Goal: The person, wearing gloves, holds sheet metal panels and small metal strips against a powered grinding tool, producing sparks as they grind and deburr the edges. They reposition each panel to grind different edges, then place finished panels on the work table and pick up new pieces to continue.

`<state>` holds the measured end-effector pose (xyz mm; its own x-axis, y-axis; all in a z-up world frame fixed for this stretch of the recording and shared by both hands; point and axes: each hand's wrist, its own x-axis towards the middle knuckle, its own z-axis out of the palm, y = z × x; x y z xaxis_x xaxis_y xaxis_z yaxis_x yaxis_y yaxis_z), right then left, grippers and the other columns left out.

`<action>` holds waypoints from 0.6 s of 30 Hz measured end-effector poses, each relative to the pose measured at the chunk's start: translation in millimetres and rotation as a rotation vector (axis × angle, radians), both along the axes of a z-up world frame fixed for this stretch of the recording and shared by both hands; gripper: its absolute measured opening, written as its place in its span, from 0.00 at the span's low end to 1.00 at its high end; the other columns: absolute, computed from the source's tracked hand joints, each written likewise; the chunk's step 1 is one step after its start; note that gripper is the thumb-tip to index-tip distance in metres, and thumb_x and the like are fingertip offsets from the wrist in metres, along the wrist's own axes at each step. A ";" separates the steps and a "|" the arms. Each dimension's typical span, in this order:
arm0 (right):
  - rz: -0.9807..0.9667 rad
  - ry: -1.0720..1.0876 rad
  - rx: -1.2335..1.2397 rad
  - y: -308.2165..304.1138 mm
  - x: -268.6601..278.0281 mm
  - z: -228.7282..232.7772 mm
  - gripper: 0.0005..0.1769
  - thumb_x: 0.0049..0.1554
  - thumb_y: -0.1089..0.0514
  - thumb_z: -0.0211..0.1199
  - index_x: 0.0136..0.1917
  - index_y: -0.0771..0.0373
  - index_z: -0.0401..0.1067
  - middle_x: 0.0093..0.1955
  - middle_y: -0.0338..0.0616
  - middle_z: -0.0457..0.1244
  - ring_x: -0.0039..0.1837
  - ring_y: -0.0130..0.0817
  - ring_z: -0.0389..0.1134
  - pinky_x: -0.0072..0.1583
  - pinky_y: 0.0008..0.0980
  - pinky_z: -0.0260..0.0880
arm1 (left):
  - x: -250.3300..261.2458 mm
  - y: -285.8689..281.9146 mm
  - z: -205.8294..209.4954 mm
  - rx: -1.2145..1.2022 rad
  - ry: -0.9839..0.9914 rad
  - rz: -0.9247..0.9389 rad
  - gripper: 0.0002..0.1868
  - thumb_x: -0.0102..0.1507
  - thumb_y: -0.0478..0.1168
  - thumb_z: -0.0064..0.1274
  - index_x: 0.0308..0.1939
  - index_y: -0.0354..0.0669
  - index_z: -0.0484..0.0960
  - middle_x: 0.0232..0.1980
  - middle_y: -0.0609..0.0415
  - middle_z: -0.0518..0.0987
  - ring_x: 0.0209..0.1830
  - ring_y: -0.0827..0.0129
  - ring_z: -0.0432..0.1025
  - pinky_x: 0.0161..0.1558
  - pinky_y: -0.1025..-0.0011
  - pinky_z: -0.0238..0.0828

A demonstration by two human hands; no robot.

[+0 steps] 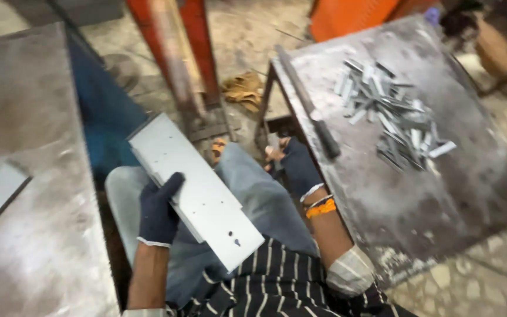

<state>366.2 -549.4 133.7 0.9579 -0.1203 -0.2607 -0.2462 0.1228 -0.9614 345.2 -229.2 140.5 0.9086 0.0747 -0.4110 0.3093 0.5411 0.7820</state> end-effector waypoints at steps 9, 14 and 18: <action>-0.576 0.043 -1.278 -210.1 50.5 -136.7 0.30 0.49 0.37 0.75 0.45 0.67 0.75 0.42 0.60 0.70 0.47 0.59 0.71 0.49 0.51 0.71 | 8.1 -118.4 15.3 -0.050 0.133 -0.346 0.20 0.57 0.36 0.62 0.52 0.32 0.83 0.44 0.46 0.85 0.37 0.60 0.81 0.40 0.64 0.80; -0.672 0.217 -1.342 -228.2 85.3 -117.0 0.38 0.43 0.30 0.74 0.48 0.66 0.76 0.46 0.58 0.70 0.48 0.58 0.72 0.48 0.52 0.72 | 9.8 -131.8 11.9 -0.002 0.151 -0.386 0.19 0.59 0.38 0.62 0.52 0.31 0.83 0.43 0.45 0.85 0.35 0.61 0.80 0.38 0.65 0.78; -0.533 0.477 -1.364 -212.9 107.0 -83.6 0.38 0.46 0.28 0.71 0.52 0.64 0.76 0.50 0.57 0.71 0.52 0.55 0.73 0.51 0.50 0.73 | 9.6 -130.5 9.9 0.030 0.159 -0.354 0.19 0.60 0.38 0.62 0.52 0.30 0.83 0.42 0.45 0.85 0.35 0.61 0.79 0.37 0.65 0.78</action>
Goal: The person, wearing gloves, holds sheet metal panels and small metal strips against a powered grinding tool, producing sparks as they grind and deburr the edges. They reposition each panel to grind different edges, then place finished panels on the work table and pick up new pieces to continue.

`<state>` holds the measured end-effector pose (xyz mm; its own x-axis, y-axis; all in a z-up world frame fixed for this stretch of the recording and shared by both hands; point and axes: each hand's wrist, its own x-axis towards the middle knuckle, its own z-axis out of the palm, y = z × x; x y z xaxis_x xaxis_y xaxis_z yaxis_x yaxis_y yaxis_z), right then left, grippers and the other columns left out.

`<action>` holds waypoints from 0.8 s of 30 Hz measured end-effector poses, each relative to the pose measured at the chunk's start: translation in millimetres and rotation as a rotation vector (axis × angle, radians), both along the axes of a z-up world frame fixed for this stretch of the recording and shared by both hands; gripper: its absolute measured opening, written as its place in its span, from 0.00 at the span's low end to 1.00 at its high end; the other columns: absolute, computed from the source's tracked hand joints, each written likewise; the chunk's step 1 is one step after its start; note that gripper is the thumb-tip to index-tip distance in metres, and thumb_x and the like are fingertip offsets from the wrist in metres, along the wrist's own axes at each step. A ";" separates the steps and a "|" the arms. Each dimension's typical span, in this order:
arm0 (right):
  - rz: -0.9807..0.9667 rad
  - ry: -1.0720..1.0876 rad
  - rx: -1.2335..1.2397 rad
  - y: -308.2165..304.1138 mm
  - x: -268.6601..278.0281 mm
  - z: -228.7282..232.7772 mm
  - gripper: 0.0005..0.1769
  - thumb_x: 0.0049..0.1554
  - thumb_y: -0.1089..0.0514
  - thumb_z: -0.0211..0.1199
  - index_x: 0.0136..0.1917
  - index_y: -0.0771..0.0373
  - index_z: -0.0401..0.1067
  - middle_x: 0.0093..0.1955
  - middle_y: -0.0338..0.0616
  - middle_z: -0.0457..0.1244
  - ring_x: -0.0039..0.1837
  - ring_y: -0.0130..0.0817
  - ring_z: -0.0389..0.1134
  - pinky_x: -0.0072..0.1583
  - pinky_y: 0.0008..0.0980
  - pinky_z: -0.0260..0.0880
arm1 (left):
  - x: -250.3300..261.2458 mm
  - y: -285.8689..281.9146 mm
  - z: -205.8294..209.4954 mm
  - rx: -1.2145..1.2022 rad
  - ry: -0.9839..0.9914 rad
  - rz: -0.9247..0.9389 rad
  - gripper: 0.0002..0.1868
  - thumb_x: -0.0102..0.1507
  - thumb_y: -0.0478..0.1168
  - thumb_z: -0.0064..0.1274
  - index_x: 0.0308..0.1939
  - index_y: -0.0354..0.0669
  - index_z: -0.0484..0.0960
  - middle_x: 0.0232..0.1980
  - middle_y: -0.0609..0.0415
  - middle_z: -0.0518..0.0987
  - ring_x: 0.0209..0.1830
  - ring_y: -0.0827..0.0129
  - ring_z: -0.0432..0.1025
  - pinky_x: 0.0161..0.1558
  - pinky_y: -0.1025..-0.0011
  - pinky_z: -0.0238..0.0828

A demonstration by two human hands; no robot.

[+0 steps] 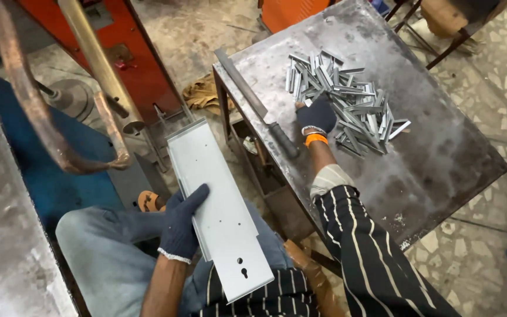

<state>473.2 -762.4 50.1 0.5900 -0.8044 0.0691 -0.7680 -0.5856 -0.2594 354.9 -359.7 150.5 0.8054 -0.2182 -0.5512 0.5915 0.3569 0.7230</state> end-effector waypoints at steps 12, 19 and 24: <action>0.223 -0.220 -0.024 -32.1 -93.4 -56.7 0.25 0.51 0.39 0.70 0.40 0.65 0.77 0.45 0.61 0.69 0.49 0.61 0.69 0.49 0.56 0.68 | -2.8 7.4 14.2 0.003 0.001 0.054 0.19 0.60 0.37 0.60 0.53 0.31 0.82 0.44 0.46 0.85 0.37 0.62 0.80 0.39 0.66 0.78; 0.298 -0.531 0.654 51.3 -134.3 42.6 0.12 0.59 0.54 0.58 0.41 0.63 0.76 0.36 0.39 0.72 0.31 0.38 0.61 0.34 0.41 0.57 | -9.6 -1.0 4.5 -0.007 -0.065 0.102 0.21 0.60 0.37 0.60 0.55 0.30 0.81 0.48 0.45 0.85 0.40 0.63 0.81 0.44 0.68 0.78; 0.772 -0.450 0.999 159.5 -147.5 111.3 0.15 0.61 0.57 0.63 0.34 0.66 0.76 0.28 0.38 0.58 0.32 0.27 0.57 0.37 0.30 0.56 | -19.5 -4.1 9.6 0.104 -0.184 0.138 0.20 0.61 0.40 0.61 0.53 0.29 0.81 0.47 0.46 0.86 0.40 0.66 0.80 0.43 0.68 0.78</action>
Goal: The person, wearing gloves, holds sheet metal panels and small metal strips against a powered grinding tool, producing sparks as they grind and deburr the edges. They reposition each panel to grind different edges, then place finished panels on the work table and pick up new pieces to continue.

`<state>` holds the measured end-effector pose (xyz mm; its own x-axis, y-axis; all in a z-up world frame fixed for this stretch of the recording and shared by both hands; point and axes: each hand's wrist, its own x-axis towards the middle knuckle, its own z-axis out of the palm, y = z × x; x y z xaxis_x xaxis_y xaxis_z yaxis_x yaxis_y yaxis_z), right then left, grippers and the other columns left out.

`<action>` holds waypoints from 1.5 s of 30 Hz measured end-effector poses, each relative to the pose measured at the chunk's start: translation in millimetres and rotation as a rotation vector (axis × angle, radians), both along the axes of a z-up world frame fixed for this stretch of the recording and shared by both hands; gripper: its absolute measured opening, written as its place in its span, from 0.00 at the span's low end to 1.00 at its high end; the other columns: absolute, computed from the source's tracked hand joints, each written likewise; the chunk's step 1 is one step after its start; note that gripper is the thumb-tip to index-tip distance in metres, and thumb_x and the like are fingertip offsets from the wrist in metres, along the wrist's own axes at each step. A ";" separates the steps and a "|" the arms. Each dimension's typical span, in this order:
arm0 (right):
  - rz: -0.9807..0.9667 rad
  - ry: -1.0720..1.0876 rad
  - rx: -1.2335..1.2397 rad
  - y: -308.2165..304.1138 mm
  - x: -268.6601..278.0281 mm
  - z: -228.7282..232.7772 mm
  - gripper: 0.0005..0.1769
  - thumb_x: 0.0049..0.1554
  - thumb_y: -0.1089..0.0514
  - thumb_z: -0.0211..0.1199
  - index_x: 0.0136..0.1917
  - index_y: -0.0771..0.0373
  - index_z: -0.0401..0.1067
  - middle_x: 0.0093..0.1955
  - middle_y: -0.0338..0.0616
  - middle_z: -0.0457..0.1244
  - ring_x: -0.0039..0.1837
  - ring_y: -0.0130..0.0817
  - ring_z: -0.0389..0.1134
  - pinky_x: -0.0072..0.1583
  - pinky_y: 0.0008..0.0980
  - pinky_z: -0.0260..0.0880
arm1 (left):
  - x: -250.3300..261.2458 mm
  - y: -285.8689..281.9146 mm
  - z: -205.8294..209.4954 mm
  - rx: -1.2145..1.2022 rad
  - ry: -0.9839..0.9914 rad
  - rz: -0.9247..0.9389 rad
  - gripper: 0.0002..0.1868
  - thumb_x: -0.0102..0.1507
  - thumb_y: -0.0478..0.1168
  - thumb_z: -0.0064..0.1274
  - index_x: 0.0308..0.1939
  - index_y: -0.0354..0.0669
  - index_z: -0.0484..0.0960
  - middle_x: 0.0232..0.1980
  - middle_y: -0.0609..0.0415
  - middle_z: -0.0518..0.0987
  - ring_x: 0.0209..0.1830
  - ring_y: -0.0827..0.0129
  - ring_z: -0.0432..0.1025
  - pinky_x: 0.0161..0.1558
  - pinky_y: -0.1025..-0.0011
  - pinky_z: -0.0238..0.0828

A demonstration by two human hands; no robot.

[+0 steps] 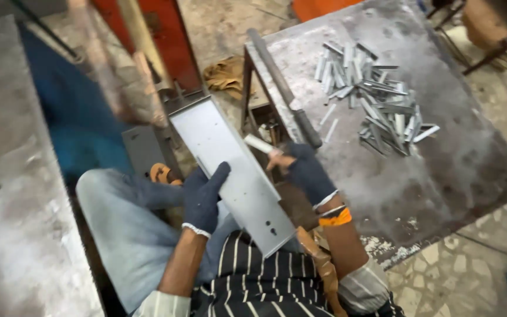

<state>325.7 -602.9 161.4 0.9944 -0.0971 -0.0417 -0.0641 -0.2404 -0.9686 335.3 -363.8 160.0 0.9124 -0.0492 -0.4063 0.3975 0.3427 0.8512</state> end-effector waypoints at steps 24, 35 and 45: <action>-0.064 -0.395 -0.745 126.0 -31.6 80.7 0.06 0.58 0.59 0.63 0.48 0.62 0.75 0.46 0.51 0.65 0.48 0.52 0.69 0.49 0.46 0.69 | -15.8 8.5 -11.9 -0.005 -0.153 0.111 0.18 0.58 0.35 0.64 0.50 0.31 0.84 0.44 0.48 0.86 0.39 0.68 0.79 0.42 0.69 0.77; -0.230 -0.388 -0.758 103.8 -25.0 92.4 0.16 0.51 0.58 0.68 0.53 0.63 0.73 0.45 0.51 0.67 0.45 0.49 0.71 0.46 0.41 0.71 | -17.8 8.2 7.6 -0.050 -0.110 0.109 0.20 0.57 0.35 0.65 0.52 0.28 0.84 0.45 0.46 0.87 0.39 0.66 0.80 0.42 0.69 0.79; -0.041 -0.372 -0.894 79.6 -32.3 89.7 0.18 0.59 0.60 0.59 0.62 0.62 0.76 0.36 0.52 0.66 0.35 0.48 0.70 0.40 0.43 0.69 | -20.0 1.2 23.8 0.002 -0.173 -0.080 0.25 0.57 0.39 0.64 0.56 0.30 0.81 0.47 0.44 0.86 0.40 0.65 0.81 0.42 0.68 0.80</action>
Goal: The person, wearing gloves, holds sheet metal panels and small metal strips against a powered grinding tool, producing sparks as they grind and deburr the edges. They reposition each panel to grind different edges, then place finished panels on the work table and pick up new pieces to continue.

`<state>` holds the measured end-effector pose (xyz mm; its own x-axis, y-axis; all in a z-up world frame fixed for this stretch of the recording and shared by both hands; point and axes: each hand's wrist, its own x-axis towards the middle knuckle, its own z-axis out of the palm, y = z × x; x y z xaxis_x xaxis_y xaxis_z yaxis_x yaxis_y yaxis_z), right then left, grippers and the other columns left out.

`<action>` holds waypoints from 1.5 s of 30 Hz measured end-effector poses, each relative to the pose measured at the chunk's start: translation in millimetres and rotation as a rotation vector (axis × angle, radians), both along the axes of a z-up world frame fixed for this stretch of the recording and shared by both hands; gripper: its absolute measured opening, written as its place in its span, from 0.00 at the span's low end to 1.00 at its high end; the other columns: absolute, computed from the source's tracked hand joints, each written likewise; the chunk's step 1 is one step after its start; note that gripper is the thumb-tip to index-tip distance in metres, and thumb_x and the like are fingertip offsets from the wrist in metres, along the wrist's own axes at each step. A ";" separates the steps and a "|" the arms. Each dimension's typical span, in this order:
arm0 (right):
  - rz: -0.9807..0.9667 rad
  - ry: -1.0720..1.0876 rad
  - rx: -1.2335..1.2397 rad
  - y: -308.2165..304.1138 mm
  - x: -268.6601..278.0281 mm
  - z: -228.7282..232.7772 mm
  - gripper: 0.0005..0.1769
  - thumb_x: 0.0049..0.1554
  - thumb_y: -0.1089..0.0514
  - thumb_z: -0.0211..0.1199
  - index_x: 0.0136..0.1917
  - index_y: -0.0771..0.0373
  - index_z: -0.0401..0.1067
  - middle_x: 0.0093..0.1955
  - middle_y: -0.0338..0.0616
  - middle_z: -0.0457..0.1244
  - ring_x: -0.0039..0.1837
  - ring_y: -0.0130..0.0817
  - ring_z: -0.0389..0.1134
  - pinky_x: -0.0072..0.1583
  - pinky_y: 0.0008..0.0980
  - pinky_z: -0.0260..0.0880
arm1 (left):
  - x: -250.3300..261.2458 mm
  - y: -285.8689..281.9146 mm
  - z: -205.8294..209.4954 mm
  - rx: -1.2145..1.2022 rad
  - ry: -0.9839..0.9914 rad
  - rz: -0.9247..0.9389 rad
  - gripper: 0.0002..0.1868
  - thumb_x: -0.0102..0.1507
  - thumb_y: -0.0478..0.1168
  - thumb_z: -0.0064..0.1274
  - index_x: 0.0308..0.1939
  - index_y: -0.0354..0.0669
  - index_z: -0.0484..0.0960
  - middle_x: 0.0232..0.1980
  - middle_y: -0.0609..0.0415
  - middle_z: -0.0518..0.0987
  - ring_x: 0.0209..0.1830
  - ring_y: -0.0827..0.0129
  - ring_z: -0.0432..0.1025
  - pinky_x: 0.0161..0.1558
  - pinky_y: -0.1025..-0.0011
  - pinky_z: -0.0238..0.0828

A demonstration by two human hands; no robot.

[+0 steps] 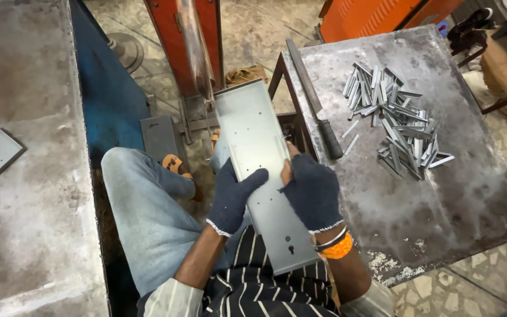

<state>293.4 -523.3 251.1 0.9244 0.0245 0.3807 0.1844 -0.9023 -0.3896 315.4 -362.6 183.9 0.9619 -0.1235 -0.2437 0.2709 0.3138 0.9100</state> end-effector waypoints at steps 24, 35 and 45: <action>0.241 -0.148 0.106 66.8 41.1 51.5 0.16 0.59 0.63 0.62 0.60 0.68 0.75 0.36 0.55 0.66 0.37 0.50 0.70 0.40 0.44 0.68 | 9.1 67.8 64.7 0.066 -0.139 0.332 0.19 0.58 0.36 0.65 0.50 0.29 0.82 0.42 0.45 0.85 0.34 0.67 0.80 0.36 0.70 0.79; 0.226 -0.070 0.128 73.4 58.0 62.2 0.08 0.56 0.61 0.66 0.38 0.65 0.70 0.30 0.53 0.64 0.33 0.48 0.70 0.38 0.43 0.67 | 22.1 76.3 94.2 0.016 -0.045 0.297 0.21 0.57 0.36 0.63 0.53 0.31 0.82 0.43 0.45 0.86 0.35 0.65 0.81 0.38 0.68 0.80; 0.207 -0.092 0.077 74.5 59.4 60.8 0.05 0.57 0.61 0.64 0.43 0.66 0.73 0.31 0.53 0.64 0.34 0.48 0.70 0.38 0.43 0.67 | 22.6 76.3 95.0 -0.019 -0.068 0.282 0.22 0.57 0.36 0.62 0.54 0.31 0.81 0.43 0.45 0.86 0.36 0.67 0.80 0.38 0.69 0.79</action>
<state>352.7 -448.8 311.9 0.8640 0.1770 0.4714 0.4001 -0.8098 -0.4291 338.0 -286.4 278.9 0.9730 0.1468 -0.1780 0.1096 0.3849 0.9164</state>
